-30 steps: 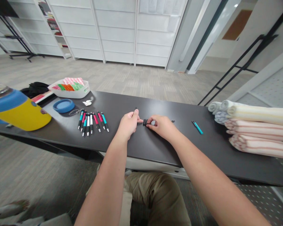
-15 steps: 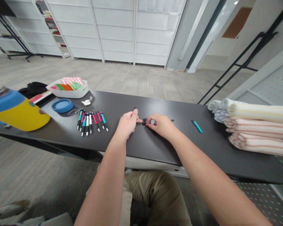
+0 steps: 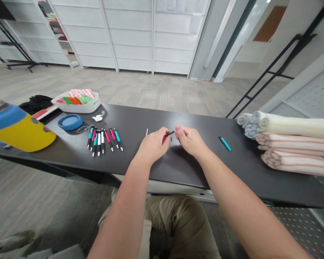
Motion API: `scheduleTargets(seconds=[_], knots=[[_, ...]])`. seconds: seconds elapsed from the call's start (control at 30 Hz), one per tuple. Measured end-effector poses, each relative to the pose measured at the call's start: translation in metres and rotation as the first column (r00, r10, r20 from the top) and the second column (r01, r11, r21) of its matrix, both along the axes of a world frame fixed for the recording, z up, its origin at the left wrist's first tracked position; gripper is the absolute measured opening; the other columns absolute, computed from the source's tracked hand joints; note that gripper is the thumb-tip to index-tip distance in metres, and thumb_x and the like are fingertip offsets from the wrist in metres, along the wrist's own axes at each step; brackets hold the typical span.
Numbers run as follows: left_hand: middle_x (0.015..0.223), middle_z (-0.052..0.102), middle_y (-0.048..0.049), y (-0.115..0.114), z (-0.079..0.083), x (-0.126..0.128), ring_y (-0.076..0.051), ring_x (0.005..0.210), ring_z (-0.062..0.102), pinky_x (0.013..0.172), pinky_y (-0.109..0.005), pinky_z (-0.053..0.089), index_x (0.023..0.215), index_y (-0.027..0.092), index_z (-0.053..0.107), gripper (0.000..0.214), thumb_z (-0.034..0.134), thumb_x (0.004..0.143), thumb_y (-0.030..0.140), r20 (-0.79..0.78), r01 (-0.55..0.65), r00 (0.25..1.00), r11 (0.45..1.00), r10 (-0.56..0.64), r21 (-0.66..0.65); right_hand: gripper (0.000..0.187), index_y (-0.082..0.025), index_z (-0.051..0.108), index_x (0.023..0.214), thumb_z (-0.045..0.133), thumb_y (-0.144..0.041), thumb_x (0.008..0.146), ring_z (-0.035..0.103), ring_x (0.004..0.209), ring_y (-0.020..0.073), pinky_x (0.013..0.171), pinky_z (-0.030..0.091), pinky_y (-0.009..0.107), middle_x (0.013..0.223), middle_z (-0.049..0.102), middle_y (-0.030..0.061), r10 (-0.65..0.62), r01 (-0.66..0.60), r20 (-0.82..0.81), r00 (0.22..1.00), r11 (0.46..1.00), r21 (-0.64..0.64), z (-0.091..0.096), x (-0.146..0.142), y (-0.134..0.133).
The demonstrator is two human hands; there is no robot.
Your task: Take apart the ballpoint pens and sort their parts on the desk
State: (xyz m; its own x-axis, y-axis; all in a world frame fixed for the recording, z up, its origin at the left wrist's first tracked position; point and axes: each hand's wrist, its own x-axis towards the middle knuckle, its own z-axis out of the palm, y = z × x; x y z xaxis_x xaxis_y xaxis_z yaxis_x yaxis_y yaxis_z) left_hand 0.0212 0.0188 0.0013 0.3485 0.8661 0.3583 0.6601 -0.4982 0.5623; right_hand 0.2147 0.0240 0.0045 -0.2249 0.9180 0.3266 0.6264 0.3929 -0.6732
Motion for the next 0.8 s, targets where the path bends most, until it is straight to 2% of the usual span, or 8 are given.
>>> scheduleTargets(seconds=[0.13,0.27,0.37,0.47,0.57,0.67,0.8], knots=[[0.092,0.07,-0.0072,-0.003,-0.003,0.007,-0.025,0.079,0.065,0.069,-0.03,0.039,0.112,0.025,0.06,0.014,0.054,0.101,0.032,-0.076,0.033,0.997,0.999,-0.033,-0.001,0.062,-0.02,0.061,0.071,0.037,-0.066,0.104,0.055,0.062,0.0154,0.061,0.036,0.028,0.064,0.061,0.0001,0.053,-0.05,0.086,0.995,0.998,-0.037,-0.002,0.0,0.002],[0.099,0.071,-0.0068,0.0,-0.002,0.004,-0.023,0.086,0.066,0.072,-0.029,0.04,0.107,0.025,0.062,0.014,0.058,0.101,0.037,-0.012,0.062,0.998,0.998,-0.062,0.029,0.066,-0.021,0.049,0.063,0.034,-0.072,0.102,0.047,0.055,0.0142,0.056,0.033,0.029,0.056,0.05,-0.0007,-0.019,0.015,-0.046,0.999,0.997,-0.081,-0.009,0.001,0.008],[0.091,0.07,-0.0054,0.003,-0.002,0.0,-0.022,0.082,0.063,0.071,-0.029,0.038,0.093,0.024,0.065,0.025,0.054,0.103,0.044,-0.019,0.06,0.998,0.998,-0.059,0.037,0.067,-0.023,0.043,0.062,0.032,-0.077,0.1,0.042,0.051,0.0136,0.053,0.032,0.029,0.053,0.045,-0.0015,-0.029,0.007,-0.158,0.987,0.991,-0.137,-0.012,0.003,0.01],[0.083,0.069,-0.0042,0.005,-0.002,-0.005,-0.021,0.077,0.061,0.07,-0.029,0.036,0.085,0.024,0.067,0.035,0.048,0.105,0.045,0.016,0.107,0.994,0.994,-0.107,0.001,0.065,-0.023,0.042,0.063,0.033,-0.077,0.1,0.041,0.052,0.0134,0.053,0.033,0.028,0.054,0.045,-0.002,0.004,-0.033,-0.195,0.981,0.989,-0.143,-0.012,0.003,0.008],[0.077,0.07,-0.0033,0.006,-0.001,-0.01,-0.021,0.074,0.061,0.071,-0.029,0.036,0.084,0.024,0.07,0.039,0.044,0.107,0.043,0.082,0.164,0.984,0.985,-0.159,-0.051,0.063,-0.023,0.046,0.065,0.035,-0.072,0.102,0.045,0.054,0.0136,0.057,0.036,0.028,0.055,0.048,-0.0019,0.042,-0.062,-0.164,0.986,0.991,-0.118,-0.008,0.002,0.005],[0.08,0.071,-0.0043,0.007,0.001,-0.017,-0.021,0.075,0.062,0.071,-0.028,0.037,0.085,0.024,0.072,0.038,0.047,0.105,0.044,0.017,0.127,0.992,0.991,-0.127,-0.031,0.057,-0.021,0.057,0.073,0.039,-0.065,0.104,0.052,0.057,0.0139,0.06,0.04,0.027,0.062,0.058,-0.0008,0.081,-0.093,-0.114,0.99,0.99,-0.103,-0.006,0.001,0.005],[0.091,0.074,-0.0067,0.009,0.0,-0.031,-0.023,0.085,0.065,0.074,-0.029,0.04,0.097,0.027,0.075,0.032,0.051,0.104,0.047,-0.087,0.071,0.994,0.997,-0.068,0.03,0.039,-0.022,0.072,0.102,0.051,-0.056,0.101,0.058,0.06,0.0133,0.061,0.045,0.026,0.08,0.072,0.0007,0.163,-0.179,-0.117,0.98,0.974,-0.136,-0.008,0.0,0.006]])
